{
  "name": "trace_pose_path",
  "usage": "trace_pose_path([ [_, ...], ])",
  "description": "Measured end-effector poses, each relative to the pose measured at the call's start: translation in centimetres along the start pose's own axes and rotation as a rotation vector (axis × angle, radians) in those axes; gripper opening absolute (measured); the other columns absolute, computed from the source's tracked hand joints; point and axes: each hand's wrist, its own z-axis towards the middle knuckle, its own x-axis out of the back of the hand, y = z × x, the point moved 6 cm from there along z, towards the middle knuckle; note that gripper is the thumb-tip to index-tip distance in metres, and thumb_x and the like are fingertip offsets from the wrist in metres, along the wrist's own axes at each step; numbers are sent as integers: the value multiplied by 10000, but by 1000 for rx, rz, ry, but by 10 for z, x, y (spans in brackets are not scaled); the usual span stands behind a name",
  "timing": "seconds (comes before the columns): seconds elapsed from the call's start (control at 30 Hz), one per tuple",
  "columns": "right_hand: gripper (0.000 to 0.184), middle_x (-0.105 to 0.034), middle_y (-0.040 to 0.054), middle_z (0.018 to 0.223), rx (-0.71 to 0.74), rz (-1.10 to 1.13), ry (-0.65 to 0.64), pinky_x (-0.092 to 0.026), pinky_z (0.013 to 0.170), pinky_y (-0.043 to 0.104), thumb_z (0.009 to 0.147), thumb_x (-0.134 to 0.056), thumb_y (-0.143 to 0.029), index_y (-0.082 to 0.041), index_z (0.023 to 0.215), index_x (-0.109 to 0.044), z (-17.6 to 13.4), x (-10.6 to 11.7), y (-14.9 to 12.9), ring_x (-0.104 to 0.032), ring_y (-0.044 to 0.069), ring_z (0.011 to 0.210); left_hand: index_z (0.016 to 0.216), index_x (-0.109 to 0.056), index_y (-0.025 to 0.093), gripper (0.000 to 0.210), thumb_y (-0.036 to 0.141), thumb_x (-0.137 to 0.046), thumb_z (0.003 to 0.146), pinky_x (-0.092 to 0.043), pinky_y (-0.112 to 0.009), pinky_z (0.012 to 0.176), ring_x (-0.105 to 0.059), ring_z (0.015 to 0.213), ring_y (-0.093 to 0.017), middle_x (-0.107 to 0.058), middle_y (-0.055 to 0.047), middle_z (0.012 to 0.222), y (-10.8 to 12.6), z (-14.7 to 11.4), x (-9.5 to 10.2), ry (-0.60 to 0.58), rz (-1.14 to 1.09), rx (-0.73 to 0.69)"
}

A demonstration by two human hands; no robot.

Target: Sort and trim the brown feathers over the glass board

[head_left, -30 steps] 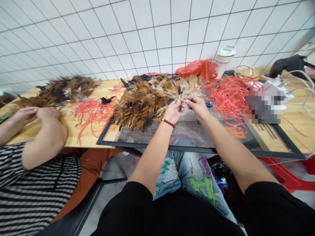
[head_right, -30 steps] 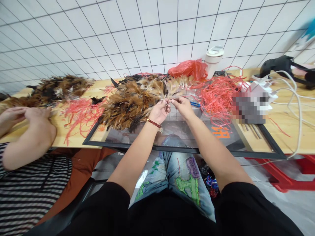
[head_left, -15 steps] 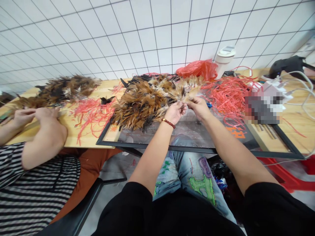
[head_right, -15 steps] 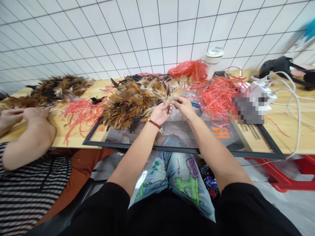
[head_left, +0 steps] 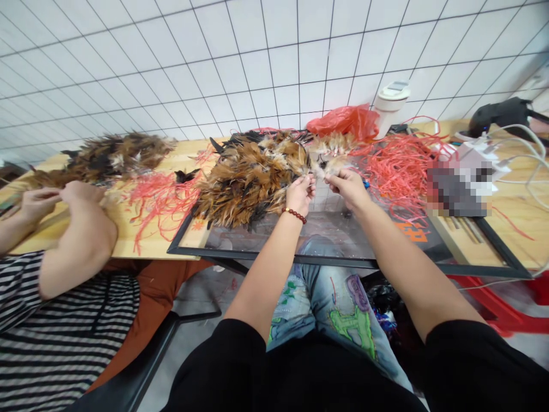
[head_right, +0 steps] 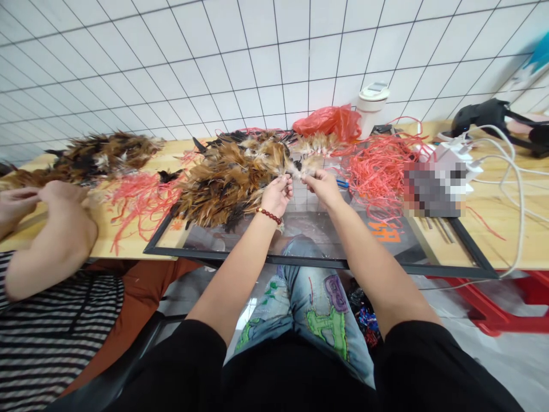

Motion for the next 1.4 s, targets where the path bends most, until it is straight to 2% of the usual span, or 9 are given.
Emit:
trace_pose_path([
  [0.27,372,-545,-37,506,30,-105,23,-304,467,228,609,-812,-493,-190,592,-597,0,3,-1,-427,64,452,825,-659,137,91,93,-619,894,-398,-178,633,-573,641,-39,-682,15,749,-1,0,-6,-75,23,-7],
  [0.4,486,-525,-55,497,58,-104,21,-291,465,222,517,-880,-547,-195,576,-550,-2,1,-4,-414,55,452,765,-679,126,144,66,-617,881,-415,-177,678,-566,652,-39,-696,6,738,-4,0,-9,-135,70,7],
  [0.5,522,-503,-66,472,28,-63,-2,-279,458,222,465,-908,-542,-201,565,-525,-3,-2,-4,-394,53,440,755,-684,134,138,59,-631,858,-416,-176,697,-568,656,-39,-692,13,715,-3,1,-7,-94,82,-21],
  [0.9,259,-592,-48,597,-210,206,100,-323,443,179,637,-777,-218,-192,662,-520,-7,2,-3,-447,52,466,807,-680,140,38,133,-703,778,-462,-215,742,-626,722,-71,-724,-19,807,2,8,1,-2,-120,-59],
  [1.0,199,-571,-60,603,-190,213,221,-336,451,169,682,-722,-181,-191,685,-523,-3,15,-1,-453,48,475,748,-702,144,41,122,-735,736,-492,-219,815,-649,831,-95,-723,-29,842,6,16,8,45,39,-194],
  [1.1,182,-547,-60,586,-50,149,369,-352,481,162,702,-705,-165,-187,669,-528,4,32,-5,-497,57,528,643,-705,164,116,102,-762,724,-483,-220,947,-634,1028,-122,-716,-46,1027,20,16,13,160,315,-487],
  [1.17,162,-575,-52,599,43,138,428,-370,507,166,691,-703,-158,-187,680,-543,6,39,-8,-540,68,571,639,-706,162,131,109,-768,742,-464,-211,984,-624,1049,-113,-701,-49,1075,26,12,14,217,367,-586],
  [1.27,194,-624,-44,633,94,146,345,-383,517,184,641,-748,-203,-195,728,-575,6,34,-12,-581,86,593,710,-695,147,128,135,-697,837,-498,-227,869,-628,789,-77,-685,-23,837,19,10,11,145,246,-379],
  [1.4,296,-637,-40,642,69,131,62,-398,541,211,553,-837,-315,-198,743,-642,1,10,-15,-574,90,590,783,-676,116,118,115,-628,891,-506,-255,804,-636,662,-81,-682,-28,722,-1,-1,-8,-132,107,38],
])
